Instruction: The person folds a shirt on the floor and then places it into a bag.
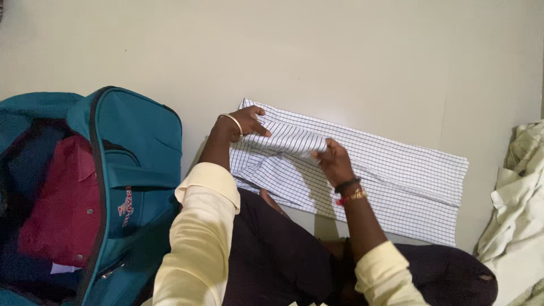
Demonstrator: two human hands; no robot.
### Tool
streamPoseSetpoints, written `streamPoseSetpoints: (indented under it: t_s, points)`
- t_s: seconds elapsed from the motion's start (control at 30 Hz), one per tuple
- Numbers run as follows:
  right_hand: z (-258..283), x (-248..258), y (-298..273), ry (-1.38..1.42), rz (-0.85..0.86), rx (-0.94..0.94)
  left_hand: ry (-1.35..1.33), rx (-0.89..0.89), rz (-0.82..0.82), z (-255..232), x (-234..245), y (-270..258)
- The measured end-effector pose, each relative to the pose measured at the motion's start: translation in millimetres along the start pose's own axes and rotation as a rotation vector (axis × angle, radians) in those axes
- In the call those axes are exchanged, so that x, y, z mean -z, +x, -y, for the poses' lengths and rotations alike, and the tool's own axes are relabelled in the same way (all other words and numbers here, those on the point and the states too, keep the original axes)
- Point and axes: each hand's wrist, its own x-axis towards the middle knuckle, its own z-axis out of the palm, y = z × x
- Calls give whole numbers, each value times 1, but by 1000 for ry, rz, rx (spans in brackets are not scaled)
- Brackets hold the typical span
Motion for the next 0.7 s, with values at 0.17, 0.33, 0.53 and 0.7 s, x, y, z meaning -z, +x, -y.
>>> streamPoseSetpoints:
  t_s: [0.17, 0.33, 0.53, 0.7]
  points:
    - [-29, -15, -48, 43, -119, -152, 285, 47, 71, 6, -4, -8]
    - [-23, -15, -32, -222, -237, -372, 247, 161, 65, 2, 0, -21]
    - [-37, 12, -21, -364, -352, 97, -184, -312, 122, 2, -5, -17]
    - [-58, 5, -36, -494, -320, 8, 323, 42, 25, -23, -9, -43]
